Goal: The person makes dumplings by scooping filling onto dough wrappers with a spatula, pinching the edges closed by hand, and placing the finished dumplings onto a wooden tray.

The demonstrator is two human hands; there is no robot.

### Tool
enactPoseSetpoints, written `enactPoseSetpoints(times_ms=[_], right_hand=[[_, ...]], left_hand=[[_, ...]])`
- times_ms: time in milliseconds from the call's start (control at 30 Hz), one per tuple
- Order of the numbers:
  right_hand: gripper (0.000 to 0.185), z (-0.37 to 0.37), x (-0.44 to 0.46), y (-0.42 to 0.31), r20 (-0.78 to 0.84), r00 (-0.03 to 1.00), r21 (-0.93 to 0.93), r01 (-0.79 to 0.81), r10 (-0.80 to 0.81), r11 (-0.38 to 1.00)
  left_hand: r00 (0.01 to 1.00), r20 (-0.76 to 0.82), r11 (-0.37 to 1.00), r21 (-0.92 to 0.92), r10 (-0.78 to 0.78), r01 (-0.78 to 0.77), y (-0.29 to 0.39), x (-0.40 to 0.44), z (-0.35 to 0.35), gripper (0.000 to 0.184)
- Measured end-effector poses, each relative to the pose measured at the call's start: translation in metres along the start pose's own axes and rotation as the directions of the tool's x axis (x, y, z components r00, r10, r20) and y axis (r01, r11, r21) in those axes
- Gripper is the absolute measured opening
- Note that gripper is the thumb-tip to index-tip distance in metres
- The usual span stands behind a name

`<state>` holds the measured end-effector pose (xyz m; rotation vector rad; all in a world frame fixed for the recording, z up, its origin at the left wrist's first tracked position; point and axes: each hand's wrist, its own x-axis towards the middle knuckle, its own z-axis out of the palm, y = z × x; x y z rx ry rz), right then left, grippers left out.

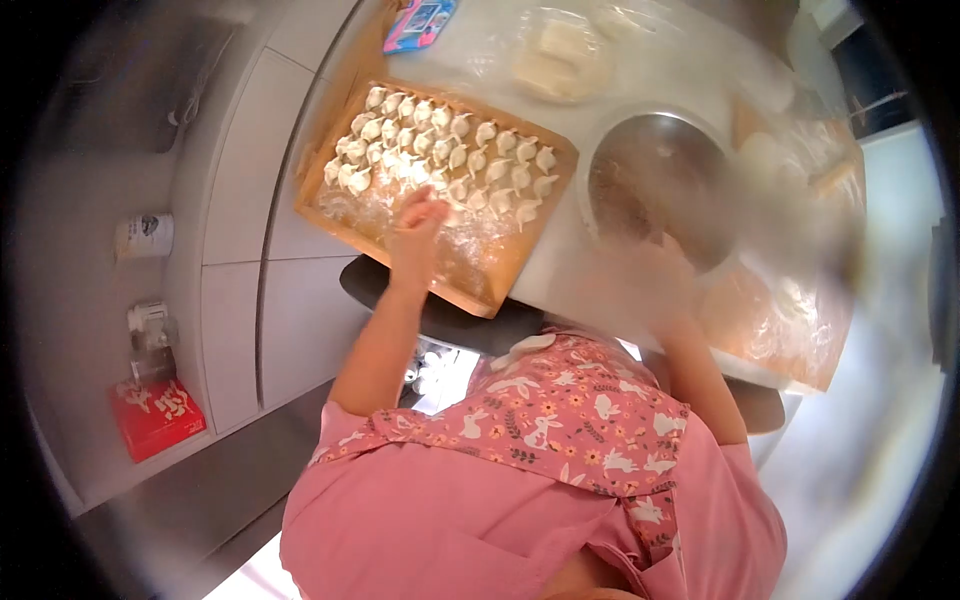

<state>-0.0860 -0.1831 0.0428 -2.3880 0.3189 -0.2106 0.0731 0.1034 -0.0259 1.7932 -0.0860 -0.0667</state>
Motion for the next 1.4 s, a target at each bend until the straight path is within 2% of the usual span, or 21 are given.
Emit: enactPoseSetpoints(times_ms=[33, 67, 100, 167, 200, 267, 500, 600, 733, 867, 933, 967, 1033, 1067, 1100, 1133, 1167, 1233, 1267, 1333, 1400], right_hand=[[0.030, -0.020, 0.004, -0.018, -0.055, 0.998, 0.195, 0.022, -0.012, 0.981], [0.030, -0.013, 0.006, -0.013, -0.049, 0.999, 0.196, 0.026, -0.017, 0.980], [0.029, -0.004, 0.006, -0.002, -0.050, 0.999, 0.122, 0.020, -0.014, 0.992], [0.027, 0.003, 0.007, 0.005, -0.051, 0.999, 0.046, 0.010, -0.008, 0.999], [0.027, 0.004, 0.009, 0.002, -0.047, 0.999, 0.045, 0.012, -0.010, 0.999], [0.026, 0.004, 0.011, -0.003, -0.081, 0.996, 0.117, -0.021, 0.030, 0.993], [0.029, 0.004, 0.011, 0.000, -0.185, 0.983, 0.218, 0.039, 0.002, 0.975], [0.030, -0.001, 0.007, 0.006, -0.209, 0.976, 0.252, -0.013, 0.068, 0.968], [0.026, -0.019, 0.004, 0.002, -0.123, 0.978, 0.171, -0.144, 0.166, 0.975], [0.022, -0.018, -0.013, 0.012, -0.177, 0.984, -0.010, 0.006, -0.007, 1.000], [0.023, -0.023, -0.016, 0.011, -0.037, 0.978, 0.148, -0.197, 0.205, 0.969], [0.023, -0.025, -0.027, 0.012, -0.065, 0.969, 0.155, -0.225, 0.238, 0.962], [0.026, -0.011, -0.043, 0.026, -0.056, 0.915, 0.478, -0.328, 0.401, 0.815], [0.026, -0.007, -0.047, 0.033, -0.072, 0.911, 0.482, -0.325, 0.406, 0.814], [0.024, -0.005, -0.049, 0.041, 0.147, 0.827, 0.703, -0.474, 0.543, 0.531], [0.022, -0.007, -0.051, 0.048, 0.390, 0.720, 0.804, -0.571, 0.574, 0.169], [0.022, -0.010, -0.050, 0.051, 0.376, 0.725, 0.814, -0.556, 0.576, 0.168], [0.017, -0.016, -0.042, 0.054, 0.529, 0.689, 0.835, -0.527, 0.494, -0.159], [0.017, -0.014, -0.038, 0.061, 0.517, 0.696, 0.844, -0.513, 0.497, -0.159], [0.016, -0.008, -0.028, 0.076, 0.582, 0.718, 0.813, -0.511, 0.381, -0.280], [0.018, -0.016, -0.024, 0.077, 0.593, 0.712, 0.800, -0.574, 0.375, -0.176]], left_hand=[[0.995, -0.097, 0.999, 0.028, -0.017, 0.019, -0.013, 0.018, -0.018, 0.011], [0.973, -0.205, 0.994, 0.008, -0.102, 0.106, -0.022, 0.035, -0.033, 0.013], [0.972, -0.211, 0.994, 0.007, -0.105, 0.109, -0.049, 0.053, -0.055, 0.013], [0.957, -0.202, 0.970, -0.164, -0.209, 0.178, -0.105, 0.081, -0.091, 0.017], [0.955, -0.206, 0.970, -0.165, -0.212, 0.180, -0.096, 0.083, -0.090, 0.017], [0.932, -0.345, 0.921, 0.314, -0.113, 0.228, -0.056, 0.084, -0.079, 0.020], [0.908, -0.413, 0.798, 0.521, -0.076, 0.303, -0.056, 0.093, -0.075, 0.023], [0.908, -0.404, 0.772, 0.540, -0.111, 0.335, -0.056, 0.097, -0.081, 0.024], [0.906, -0.422, 0.630, 0.701, -0.013, 0.335, -0.069, 0.106, -0.084, 0.027], [0.941, -0.339, 0.753, 0.621, 0.011, 0.215, -0.068, 0.094, -0.087, 0.034], [0.928, -0.370, 0.841, 0.513, 0.036, 0.172, -0.081, 0.091, -0.094, 0.038], [0.943, -0.329, 0.840, 0.523, 0.046, 0.142, -0.070, 0.090, -0.089, 0.038], [0.926, -0.376, 0.791, 0.577, 0.037, 0.203, -0.052, 0.077, -0.081, 0.038], [0.930, -0.363, 0.794, 0.578, 0.046, 0.186, -0.047, 0.071, -0.078, 0.038], [0.929, -0.360, 0.778, 0.607, 0.085, 0.164, -0.042, 0.066, -0.074, 0.038], [0.926, -0.355, 0.760, 0.635, 0.126, 0.140, -0.028, 0.058, -0.061, 0.038], [0.936, -0.344, 0.830, 0.541, 0.073, 0.134, -0.014, 0.046, -0.048, 0.036], [0.948, -0.310, 0.873, 0.479, 0.075, 0.087, -0.027, 0.042, -0.046, 0.036], [0.956, -0.284, 0.909, 0.413, 0.066, 0.059, -0.035, 0.040, -0.047, 0.035], [0.967, -0.202, 0.882, 0.470, 0.157, -0.045, -0.025, 0.027, -0.035, 0.034], [0.972, -0.152, 0.907, 0.409, 0.178, -0.102, -0.018, 0.019, -0.024, 0.036]])
